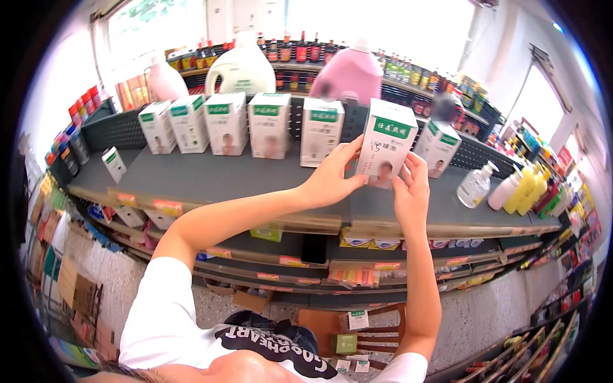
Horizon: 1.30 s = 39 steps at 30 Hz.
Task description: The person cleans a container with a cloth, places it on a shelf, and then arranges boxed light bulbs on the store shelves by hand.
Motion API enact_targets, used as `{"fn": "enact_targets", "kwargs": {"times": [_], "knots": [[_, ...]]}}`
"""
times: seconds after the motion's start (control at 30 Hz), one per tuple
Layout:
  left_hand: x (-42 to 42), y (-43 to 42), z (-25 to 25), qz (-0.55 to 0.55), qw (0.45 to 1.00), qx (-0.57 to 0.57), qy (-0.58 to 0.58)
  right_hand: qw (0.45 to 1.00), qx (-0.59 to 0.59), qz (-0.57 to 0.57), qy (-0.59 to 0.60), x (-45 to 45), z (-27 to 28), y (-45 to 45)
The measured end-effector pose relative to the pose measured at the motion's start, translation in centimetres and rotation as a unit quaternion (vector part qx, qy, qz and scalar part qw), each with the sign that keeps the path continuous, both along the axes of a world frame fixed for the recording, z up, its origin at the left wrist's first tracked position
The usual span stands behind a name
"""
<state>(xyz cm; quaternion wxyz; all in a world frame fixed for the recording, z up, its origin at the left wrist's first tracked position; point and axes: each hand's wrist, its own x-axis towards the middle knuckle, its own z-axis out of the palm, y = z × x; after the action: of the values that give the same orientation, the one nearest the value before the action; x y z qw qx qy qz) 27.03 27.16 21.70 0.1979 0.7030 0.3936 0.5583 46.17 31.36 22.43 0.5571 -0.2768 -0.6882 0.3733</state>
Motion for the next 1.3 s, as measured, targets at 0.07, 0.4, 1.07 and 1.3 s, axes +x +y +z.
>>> {"fn": "enact_targets", "kwargs": {"times": [0.07,0.4,1.07,1.3], "knots": [[-2.2,-3.0,0.6,0.018,1.000,0.002,-0.013,1.000,0.026,-0.001,-0.011,-2.6,0.2,-2.5],[-18.3,-14.3,-1.4,0.099,0.993,-0.009,-0.063,0.989,0.055,0.138,-0.016,-19.6,-0.2,-11.0],[-35.5,-23.4,-4.5,0.200,0.970,-0.044,-0.131,0.972,0.091,0.211,-0.038,-38.2,-3.6,-18.9],[-35.5,-23.7,-4.3,0.242,0.964,-0.071,-0.079,0.975,0.084,0.190,-0.078,-38.3,-5.2,-18.4]]}}
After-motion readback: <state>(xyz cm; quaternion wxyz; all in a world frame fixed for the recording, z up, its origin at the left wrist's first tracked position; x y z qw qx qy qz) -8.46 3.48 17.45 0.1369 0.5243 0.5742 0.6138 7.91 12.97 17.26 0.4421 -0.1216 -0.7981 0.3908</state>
